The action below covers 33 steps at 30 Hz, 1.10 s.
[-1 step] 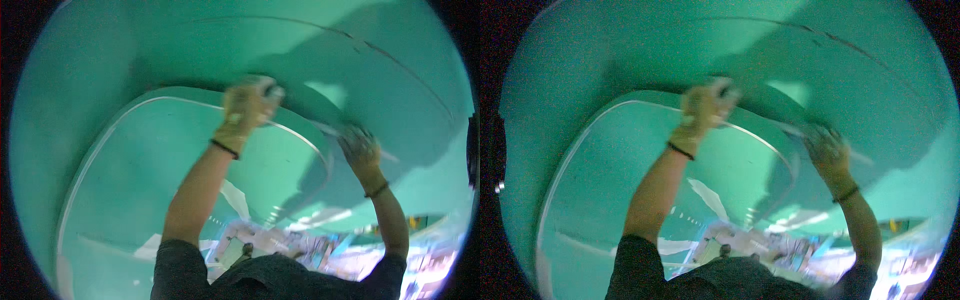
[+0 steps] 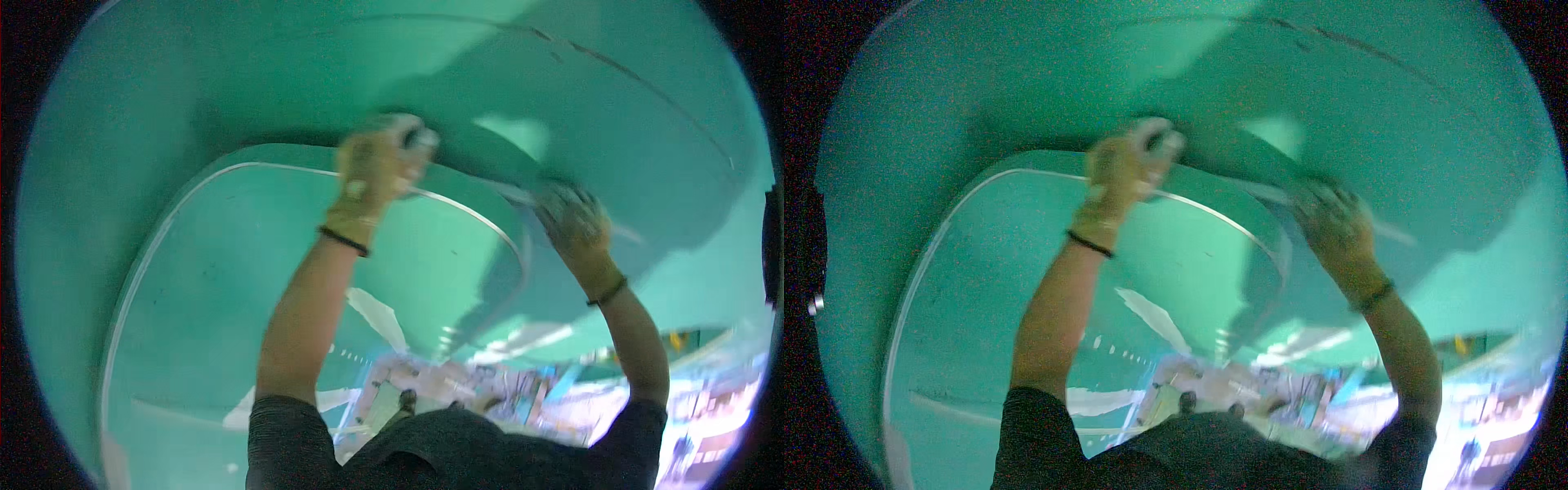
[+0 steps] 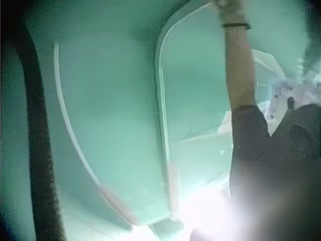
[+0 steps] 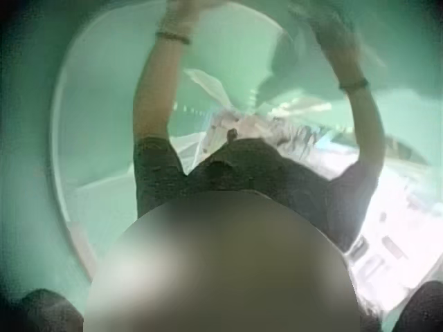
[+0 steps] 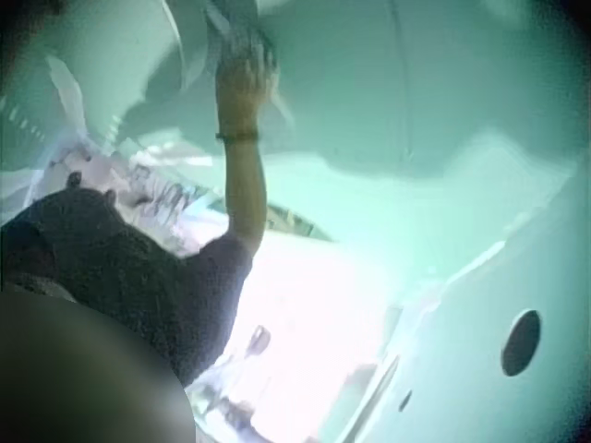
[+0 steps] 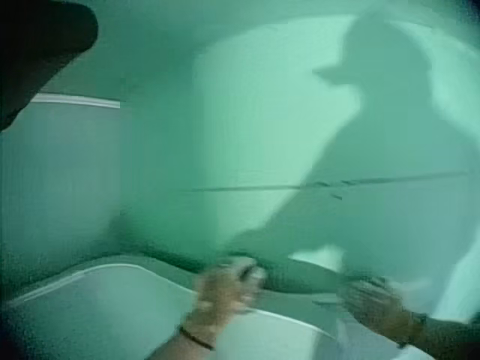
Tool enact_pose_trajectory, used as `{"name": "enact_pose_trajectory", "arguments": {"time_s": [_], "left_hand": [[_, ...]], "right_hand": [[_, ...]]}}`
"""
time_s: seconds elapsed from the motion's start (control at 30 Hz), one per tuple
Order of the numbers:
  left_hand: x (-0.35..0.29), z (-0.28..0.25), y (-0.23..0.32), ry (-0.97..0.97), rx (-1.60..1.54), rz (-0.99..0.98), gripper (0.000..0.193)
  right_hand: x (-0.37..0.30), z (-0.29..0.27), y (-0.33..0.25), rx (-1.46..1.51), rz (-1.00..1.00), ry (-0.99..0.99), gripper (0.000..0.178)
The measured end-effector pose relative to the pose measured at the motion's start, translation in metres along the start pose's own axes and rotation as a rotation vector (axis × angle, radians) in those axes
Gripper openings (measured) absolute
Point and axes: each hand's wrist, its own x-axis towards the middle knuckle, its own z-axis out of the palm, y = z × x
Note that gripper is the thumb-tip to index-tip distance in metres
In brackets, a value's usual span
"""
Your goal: Apply drywall mud and corner beads to a curved ceiling structure.
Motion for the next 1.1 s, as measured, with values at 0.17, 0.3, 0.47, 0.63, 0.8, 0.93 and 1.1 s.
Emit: {"name": "enact_pose_trajectory", "arguments": {"time_s": [0.17, 0.3, 0.47, 0.63, 0.8, 0.93, 1.1], "left_hand": [[0.010, 0.006, 0.001, 0.051, 0.139, 0.085, 0.047], [0.011, 0.000, 0.007, -0.026, 0.121, -0.060, 0.047], [0.010, 0.005, 0.011, -0.056, 0.099, -0.063, 0.048], [0.009, 0.003, 0.011, -0.082, 0.141, -0.051, 0.046], [0.009, 0.004, 0.013, -0.056, 0.181, -0.060, 0.051], [0.011, 0.005, 0.017, -0.096, 0.197, -0.103, 0.051], [0.014, 0.007, -0.005, -0.130, 0.107, -0.048, 0.056]], "right_hand": [[-0.005, 0.026, -0.001, 0.098, 0.135, -0.066, 0.037], [-0.005, 0.023, -0.004, -0.008, 0.073, 0.048, 0.035], [-0.013, 0.034, -0.001, 0.114, 0.130, 0.013, 0.034], [-0.007, 0.028, -0.001, 0.123, 0.132, -0.014, 0.034], [-0.008, 0.027, 0.002, 0.140, 0.150, 0.049, 0.037], [-0.016, 0.035, 0.004, 0.148, 0.141, 0.166, 0.039], [-0.027, 0.015, -0.004, -0.003, 0.205, 0.005, 0.031]]}}
